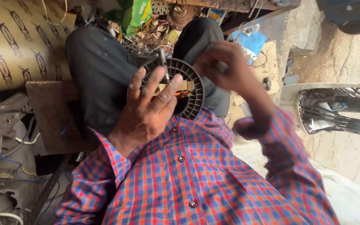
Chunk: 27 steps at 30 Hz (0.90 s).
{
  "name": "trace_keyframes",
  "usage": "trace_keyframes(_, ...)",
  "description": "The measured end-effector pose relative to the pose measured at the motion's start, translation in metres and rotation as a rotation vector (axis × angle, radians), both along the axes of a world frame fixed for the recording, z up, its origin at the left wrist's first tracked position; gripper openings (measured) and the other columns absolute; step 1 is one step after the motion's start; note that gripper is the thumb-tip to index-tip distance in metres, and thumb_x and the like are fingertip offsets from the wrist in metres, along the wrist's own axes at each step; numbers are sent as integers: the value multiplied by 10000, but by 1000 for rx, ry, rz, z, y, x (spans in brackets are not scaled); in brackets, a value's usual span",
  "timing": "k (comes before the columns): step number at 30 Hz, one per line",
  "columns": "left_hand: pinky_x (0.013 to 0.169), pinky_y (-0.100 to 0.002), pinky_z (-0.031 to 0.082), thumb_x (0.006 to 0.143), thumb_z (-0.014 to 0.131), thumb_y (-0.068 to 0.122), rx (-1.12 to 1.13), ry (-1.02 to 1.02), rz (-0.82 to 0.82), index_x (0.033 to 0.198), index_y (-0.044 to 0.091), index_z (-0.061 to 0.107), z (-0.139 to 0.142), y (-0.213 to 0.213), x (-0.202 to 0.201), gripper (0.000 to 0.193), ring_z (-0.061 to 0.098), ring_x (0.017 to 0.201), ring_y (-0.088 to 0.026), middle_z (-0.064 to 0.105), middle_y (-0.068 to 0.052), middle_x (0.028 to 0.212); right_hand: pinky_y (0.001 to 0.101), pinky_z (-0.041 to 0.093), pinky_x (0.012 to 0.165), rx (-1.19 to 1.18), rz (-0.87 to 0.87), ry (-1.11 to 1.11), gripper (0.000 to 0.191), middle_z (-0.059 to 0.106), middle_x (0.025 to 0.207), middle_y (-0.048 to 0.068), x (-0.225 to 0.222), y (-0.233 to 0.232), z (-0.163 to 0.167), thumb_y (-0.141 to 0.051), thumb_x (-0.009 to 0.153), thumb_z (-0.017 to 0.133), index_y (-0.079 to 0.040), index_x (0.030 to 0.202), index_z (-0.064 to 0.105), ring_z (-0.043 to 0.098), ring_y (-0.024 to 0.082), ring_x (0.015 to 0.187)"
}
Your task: The person sits on the ground with a fan motor armature resting on a fan cage on their lap. They fit and press small components onto the armature shaft, turn the rotor, and work the copper windings by hand, occasionally reaching to the cluttered workbench beside them for parts.
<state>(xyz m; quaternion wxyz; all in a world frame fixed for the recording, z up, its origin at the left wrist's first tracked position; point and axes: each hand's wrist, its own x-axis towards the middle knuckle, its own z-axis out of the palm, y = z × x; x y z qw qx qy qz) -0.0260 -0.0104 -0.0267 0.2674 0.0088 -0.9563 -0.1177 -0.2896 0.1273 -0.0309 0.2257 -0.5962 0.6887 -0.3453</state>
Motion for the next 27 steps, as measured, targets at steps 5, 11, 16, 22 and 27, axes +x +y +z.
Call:
trace_keyframes(5, 900, -464, 547, 928, 744, 193, 1079, 142, 49, 956, 63, 730, 16, -17, -37, 134, 655, 1023, -304, 681, -100, 1188, 343, 550, 640, -125, -153, 141, 53, 729, 856, 51, -26, -61, -36, -116, 895, 802, -124, 934, 768, 720, 180, 735)
trace_keyframes(11, 807, -410, 548, 827, 855, 197, 761, -327, -276, 886, 47, 755, 2, -83, -85, 190, 694, 860, -256, 712, -113, 911, 455, 442, 543, -31, -35, 632, 220, 596, 781, 133, 44, -29, 25, -266, 890, 816, -76, 858, 710, 594, 325, 680)
trace_keyframes(16, 960, -416, 542, 902, 768, 154, 961, -90, -151, 1019, 82, 759, 6, -64, -39, 137, 672, 1069, -241, 710, -91, 1121, 451, 487, 619, 17, 566, 124, 187, 580, 803, 86, 60, 33, 53, -223, 904, 646, -49, 961, 686, 619, 273, 720)
trace_keyframes(22, 1053, -566, 423, 858, 752, 60, 223, 181, -78, 1010, 40, 758, 2, -1, -10, 154, 520, 1283, -344, 583, -116, 1375, 361, 500, 604, 109, -30, 152, 102, 677, 798, 129, 6, -10, 10, -129, 893, 814, -55, 929, 754, 660, 246, 680)
trace_keyframes(27, 924, -427, 541, 911, 727, 156, 1551, 338, -21, 972, 99, 706, -9, -28, -45, 86, 635, 1085, -233, 626, -96, 1244, 322, 509, 623, -162, -241, -63, 139, 690, 830, 127, -1, -68, -11, -103, 904, 869, -56, 924, 739, 675, 217, 685)
